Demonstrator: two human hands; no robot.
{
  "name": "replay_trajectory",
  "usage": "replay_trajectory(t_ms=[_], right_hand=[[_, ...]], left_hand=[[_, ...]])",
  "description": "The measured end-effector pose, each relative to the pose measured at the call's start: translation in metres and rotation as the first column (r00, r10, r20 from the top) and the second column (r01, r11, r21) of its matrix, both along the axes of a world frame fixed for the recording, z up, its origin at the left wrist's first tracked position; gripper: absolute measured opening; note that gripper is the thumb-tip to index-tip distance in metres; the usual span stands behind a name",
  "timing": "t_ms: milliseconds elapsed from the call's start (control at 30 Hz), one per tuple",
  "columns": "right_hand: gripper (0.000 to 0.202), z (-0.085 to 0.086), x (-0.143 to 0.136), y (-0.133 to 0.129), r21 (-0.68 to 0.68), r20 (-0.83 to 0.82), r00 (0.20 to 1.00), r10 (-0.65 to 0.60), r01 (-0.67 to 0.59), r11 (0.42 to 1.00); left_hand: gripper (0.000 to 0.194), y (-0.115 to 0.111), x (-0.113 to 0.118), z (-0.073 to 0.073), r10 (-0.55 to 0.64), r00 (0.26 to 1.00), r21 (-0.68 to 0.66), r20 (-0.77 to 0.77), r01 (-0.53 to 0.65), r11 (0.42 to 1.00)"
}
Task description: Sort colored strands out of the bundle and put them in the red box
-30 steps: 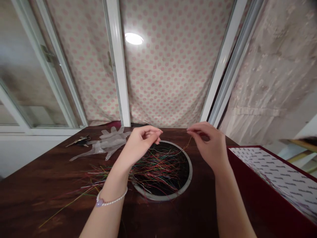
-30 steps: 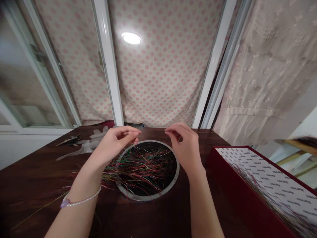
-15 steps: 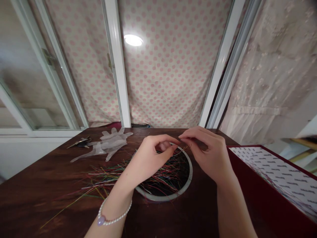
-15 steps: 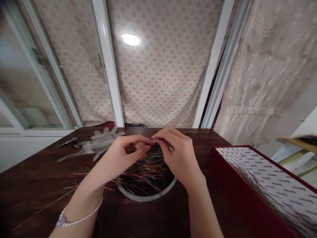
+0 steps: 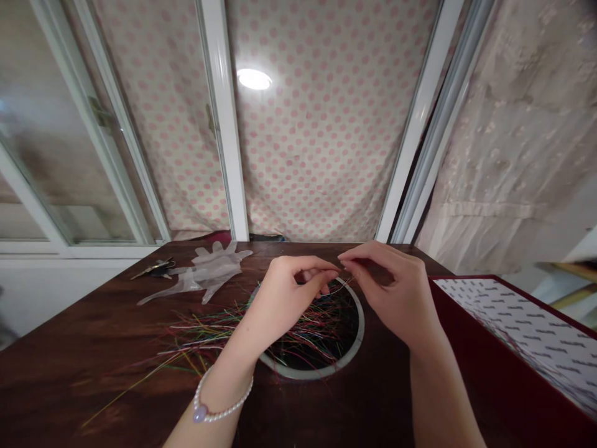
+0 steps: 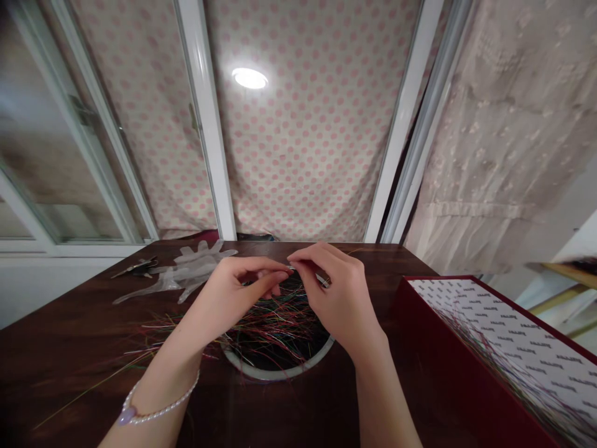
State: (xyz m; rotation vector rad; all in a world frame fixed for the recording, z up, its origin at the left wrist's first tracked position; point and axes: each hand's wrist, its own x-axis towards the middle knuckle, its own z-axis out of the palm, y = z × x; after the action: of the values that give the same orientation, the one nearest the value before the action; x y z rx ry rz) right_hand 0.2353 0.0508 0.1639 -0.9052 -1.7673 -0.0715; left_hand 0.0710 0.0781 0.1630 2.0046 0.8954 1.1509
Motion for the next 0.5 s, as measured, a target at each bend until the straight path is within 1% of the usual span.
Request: replay_trajectory(t_ms=[100,200,333,400,500], right_hand=[[0.014,0.0006,0.0001,-0.0002,0.002,-0.005,1.0,0.008,-0.008,1.0],[0.016,0.0017,-0.0001,-0.0001,0.018,0.006,0.999,0.049,-0.049,0.999],[0.02,0.0018,-0.0015,-0.0005,0.02,0.039,0.994,0.099,-0.1,0.995],[0.021,0.0012,-0.0028,-0.0008,0.01,0.049,0.993,0.111,-0.112,0.994],[0.021,0.0004,-0.0048,-0.0008,-0.01,0.044,0.993,0.114,-0.113,0.994]], left_hand=[[0.02,0.0015,-0.0018,-0.0012,-0.033,0.998,-0.075,0.047,0.037,0.997],[0.021,0.0023,-0.0018,-0.0016,-0.043,0.995,-0.128,0.094,0.055,0.99],[0.024,0.0001,0.0,-0.0009,-0.081,0.992,-0.132,0.101,0.094,0.987],[0.022,-0.0012,0.0009,-0.0011,-0.105,0.988,-0.138,0.112,0.12,0.983],[0.02,-0.0016,0.0017,-0.0023,-0.094,0.984,-0.125,0.155,0.113,0.986]])
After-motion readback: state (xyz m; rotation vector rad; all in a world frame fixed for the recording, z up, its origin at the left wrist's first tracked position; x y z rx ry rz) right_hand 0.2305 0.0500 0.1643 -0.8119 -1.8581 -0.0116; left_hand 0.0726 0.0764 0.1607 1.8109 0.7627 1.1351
